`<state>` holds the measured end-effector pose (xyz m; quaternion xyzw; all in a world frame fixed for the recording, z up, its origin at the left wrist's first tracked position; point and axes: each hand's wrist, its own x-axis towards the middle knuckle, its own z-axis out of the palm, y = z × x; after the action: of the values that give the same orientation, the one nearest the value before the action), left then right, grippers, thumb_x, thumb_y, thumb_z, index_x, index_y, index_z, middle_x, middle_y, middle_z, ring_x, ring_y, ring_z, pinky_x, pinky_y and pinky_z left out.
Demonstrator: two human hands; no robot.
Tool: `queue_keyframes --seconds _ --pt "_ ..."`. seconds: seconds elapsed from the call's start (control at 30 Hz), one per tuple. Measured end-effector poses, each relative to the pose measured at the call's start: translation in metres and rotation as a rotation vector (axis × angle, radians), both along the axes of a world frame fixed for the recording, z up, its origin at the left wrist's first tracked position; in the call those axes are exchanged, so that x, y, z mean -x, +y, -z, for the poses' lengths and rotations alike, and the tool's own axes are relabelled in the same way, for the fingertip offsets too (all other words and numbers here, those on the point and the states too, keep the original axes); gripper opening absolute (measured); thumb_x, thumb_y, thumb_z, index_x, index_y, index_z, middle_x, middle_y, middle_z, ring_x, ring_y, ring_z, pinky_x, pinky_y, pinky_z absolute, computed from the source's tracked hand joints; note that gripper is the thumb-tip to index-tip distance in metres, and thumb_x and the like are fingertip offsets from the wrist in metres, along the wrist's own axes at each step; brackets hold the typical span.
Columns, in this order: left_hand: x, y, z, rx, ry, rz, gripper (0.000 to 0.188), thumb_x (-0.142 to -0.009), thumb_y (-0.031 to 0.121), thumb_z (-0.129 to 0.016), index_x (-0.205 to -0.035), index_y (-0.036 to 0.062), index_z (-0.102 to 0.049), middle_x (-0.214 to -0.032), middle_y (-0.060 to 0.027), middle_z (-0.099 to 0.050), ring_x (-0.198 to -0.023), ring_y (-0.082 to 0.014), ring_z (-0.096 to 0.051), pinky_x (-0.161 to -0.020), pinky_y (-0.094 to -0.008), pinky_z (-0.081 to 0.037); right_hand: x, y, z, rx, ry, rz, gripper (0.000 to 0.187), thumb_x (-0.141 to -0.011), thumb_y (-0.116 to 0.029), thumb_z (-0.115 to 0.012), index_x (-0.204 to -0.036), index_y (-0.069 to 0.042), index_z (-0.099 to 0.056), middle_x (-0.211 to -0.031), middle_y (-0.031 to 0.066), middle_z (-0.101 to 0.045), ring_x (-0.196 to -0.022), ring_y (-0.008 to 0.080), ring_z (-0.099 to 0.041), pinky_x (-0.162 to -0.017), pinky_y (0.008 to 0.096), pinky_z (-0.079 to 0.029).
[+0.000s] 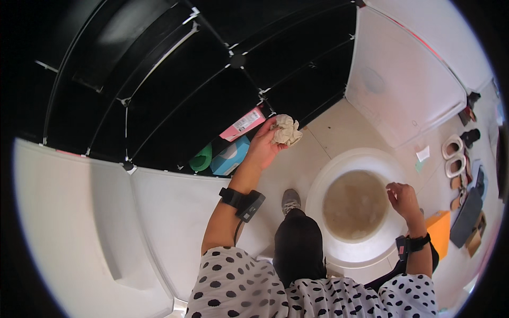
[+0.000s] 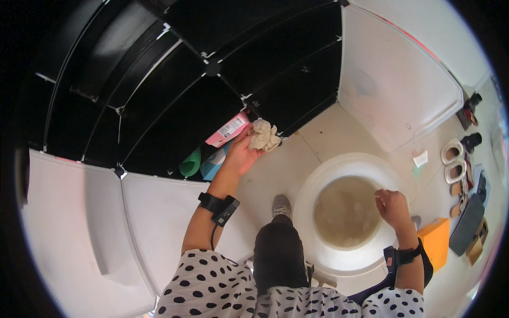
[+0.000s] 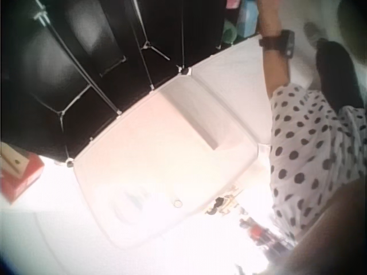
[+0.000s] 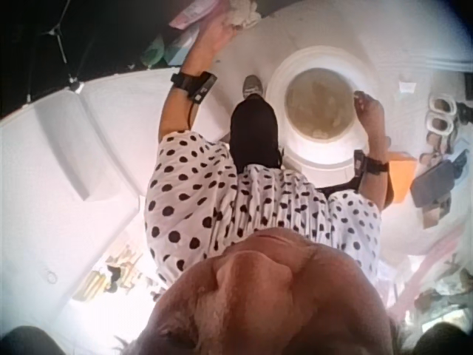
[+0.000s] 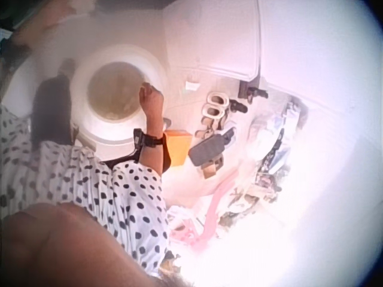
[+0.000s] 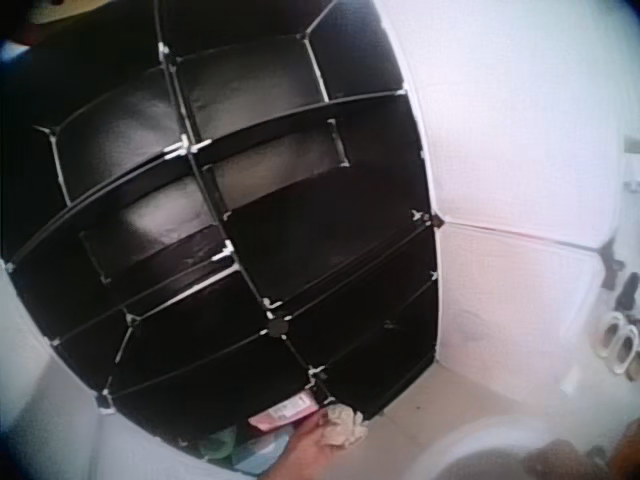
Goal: The person removes a box from a cabinet, wrings a cloth in a bucket of water, and wipes the surfaces of the cabinet.
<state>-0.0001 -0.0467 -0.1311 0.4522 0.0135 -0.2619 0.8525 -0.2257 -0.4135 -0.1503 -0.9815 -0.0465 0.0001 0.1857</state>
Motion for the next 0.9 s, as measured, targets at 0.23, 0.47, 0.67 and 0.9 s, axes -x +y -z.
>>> queue_keyframes --seconds 0.23,0.47,0.67,0.9 --pt "0.046 -0.109 -0.021 -0.420 -0.483 0.529 0.041 -0.090 0.014 -0.052 -0.129 0.0110 -0.042 -0.112 -0.0054 -0.056 -0.099 -0.0149 -0.055 -0.081 -0.0310 -0.049 0.002 0.014 0.004 -1.458 0.361 0.358 0.032 -0.089 -0.029 -0.053 -0.113 -0.009 -0.055 -0.099 0.0085 -0.062 -0.086 0.0236 -0.062 -0.074 0.0381 -0.053" --pt "0.028 -0.063 -0.029 -0.542 -0.389 0.172 0.035 -0.091 0.022 -0.052 -0.122 0.0064 -0.051 -0.110 -0.0082 -0.060 -0.097 -0.0161 -0.057 -0.081 -0.0297 -0.047 -0.008 0.014 -0.007 -2.134 0.288 0.626 0.030 -0.091 -0.035 -0.046 -0.111 -0.014 -0.054 -0.108 0.0049 -0.059 -0.095 0.0207 -0.059 -0.069 0.0386 -0.052" --pt "-0.010 0.124 0.073 -0.217 0.295 -0.950 0.024 -0.092 0.025 -0.050 -0.106 0.0051 -0.048 -0.094 -0.0112 -0.060 -0.084 -0.0222 -0.061 -0.069 -0.0309 -0.050 -0.005 0.000 0.024 -1.920 0.375 0.770 0.018 -0.089 -0.029 -0.049 -0.092 -0.013 -0.056 -0.089 0.0019 -0.060 -0.077 0.0173 -0.060 -0.052 0.0322 -0.049" --pt "-0.042 0.154 0.032 0.106 0.325 -1.076 0.026 -0.093 0.019 -0.047 -0.109 -0.0024 -0.046 -0.089 -0.0153 -0.057 -0.083 -0.0255 -0.060 -0.075 -0.0332 -0.053 -0.011 0.001 0.025 -1.859 0.356 0.806 0.017 -0.088 -0.028 -0.050 -0.092 -0.013 -0.055 -0.086 0.0021 -0.059 -0.071 0.0162 -0.059 -0.050 0.0305 -0.048"
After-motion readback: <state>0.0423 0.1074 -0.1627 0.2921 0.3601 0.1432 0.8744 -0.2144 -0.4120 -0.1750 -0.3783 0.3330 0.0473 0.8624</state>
